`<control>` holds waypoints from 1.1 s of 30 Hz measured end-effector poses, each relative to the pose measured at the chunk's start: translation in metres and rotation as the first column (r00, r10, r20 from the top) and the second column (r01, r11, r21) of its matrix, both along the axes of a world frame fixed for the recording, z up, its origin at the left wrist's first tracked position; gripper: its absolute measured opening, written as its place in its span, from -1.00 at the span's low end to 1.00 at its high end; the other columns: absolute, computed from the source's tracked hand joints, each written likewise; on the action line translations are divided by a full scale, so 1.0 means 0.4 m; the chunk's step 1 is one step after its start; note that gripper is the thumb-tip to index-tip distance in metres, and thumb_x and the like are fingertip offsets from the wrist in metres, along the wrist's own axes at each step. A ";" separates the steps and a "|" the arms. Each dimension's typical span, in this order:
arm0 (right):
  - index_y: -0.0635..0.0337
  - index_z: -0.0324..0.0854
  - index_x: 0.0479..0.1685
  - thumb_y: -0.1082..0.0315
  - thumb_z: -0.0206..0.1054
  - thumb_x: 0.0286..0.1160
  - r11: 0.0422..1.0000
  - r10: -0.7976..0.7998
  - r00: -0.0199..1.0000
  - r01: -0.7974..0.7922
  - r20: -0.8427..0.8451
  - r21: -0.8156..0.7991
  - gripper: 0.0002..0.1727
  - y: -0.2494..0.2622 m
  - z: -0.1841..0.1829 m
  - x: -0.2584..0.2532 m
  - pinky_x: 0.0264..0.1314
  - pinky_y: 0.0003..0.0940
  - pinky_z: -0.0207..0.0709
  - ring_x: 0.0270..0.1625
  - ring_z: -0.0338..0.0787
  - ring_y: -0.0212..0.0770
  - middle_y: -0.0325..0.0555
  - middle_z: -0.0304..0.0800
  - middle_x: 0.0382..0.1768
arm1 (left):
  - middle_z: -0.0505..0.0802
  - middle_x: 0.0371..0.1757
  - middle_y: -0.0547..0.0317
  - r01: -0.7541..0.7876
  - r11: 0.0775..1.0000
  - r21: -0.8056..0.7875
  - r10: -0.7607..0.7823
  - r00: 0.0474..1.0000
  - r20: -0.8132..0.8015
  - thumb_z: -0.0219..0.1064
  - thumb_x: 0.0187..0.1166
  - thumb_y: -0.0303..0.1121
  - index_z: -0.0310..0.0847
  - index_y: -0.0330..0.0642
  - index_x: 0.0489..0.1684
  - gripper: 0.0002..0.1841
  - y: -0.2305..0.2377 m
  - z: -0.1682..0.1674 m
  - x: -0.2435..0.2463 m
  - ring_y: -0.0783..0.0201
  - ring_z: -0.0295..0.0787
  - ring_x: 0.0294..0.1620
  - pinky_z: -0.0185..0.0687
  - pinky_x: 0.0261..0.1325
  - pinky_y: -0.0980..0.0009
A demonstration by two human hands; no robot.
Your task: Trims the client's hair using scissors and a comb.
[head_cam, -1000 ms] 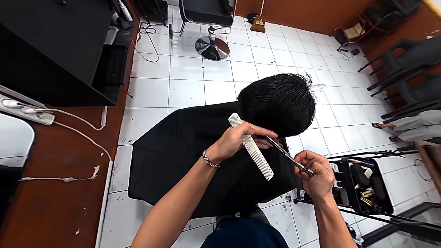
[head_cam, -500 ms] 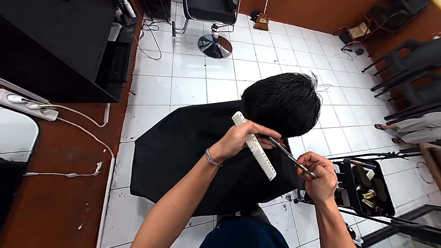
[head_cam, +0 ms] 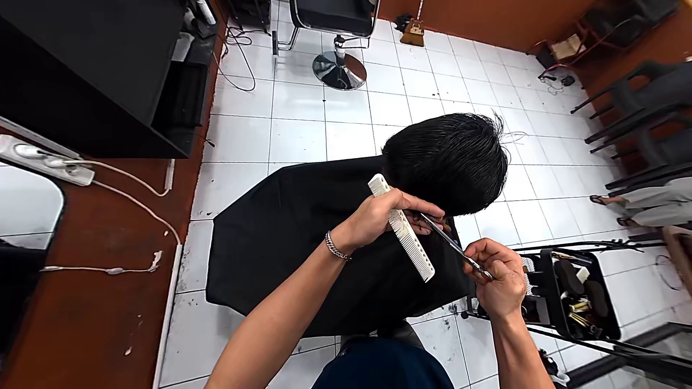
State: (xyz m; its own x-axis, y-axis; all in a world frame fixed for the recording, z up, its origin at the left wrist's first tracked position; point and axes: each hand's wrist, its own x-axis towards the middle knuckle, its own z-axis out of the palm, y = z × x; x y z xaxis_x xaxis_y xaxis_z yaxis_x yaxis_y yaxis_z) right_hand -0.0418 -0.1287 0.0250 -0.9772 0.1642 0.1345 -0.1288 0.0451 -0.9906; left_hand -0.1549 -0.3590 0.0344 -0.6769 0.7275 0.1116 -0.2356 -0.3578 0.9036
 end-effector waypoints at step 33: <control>0.03 0.73 -0.51 0.48 -0.15 0.22 0.997 0.016 0.997 -0.009 0.079 -0.082 -0.57 0.004 0.004 0.004 -0.72 -0.74 0.12 -0.76 0.35 -0.70 -0.51 0.64 -0.73 | 0.90 0.15 -0.11 -0.007 1.000 -0.012 0.007 1.000 -0.002 -0.39 0.64 -0.34 0.73 -0.43 0.18 -0.35 -0.008 0.000 -0.003 0.13 0.89 0.13 0.79 0.27 0.22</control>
State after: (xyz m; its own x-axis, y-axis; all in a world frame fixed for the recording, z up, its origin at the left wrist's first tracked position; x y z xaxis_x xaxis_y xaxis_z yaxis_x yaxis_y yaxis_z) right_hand -0.0402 -0.1269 0.0266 -0.9863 0.1592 0.0433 -0.0499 -0.0374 -0.9981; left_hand -0.1560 -0.3623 0.0343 -0.6815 0.7243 0.1044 -0.2315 -0.3487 0.9082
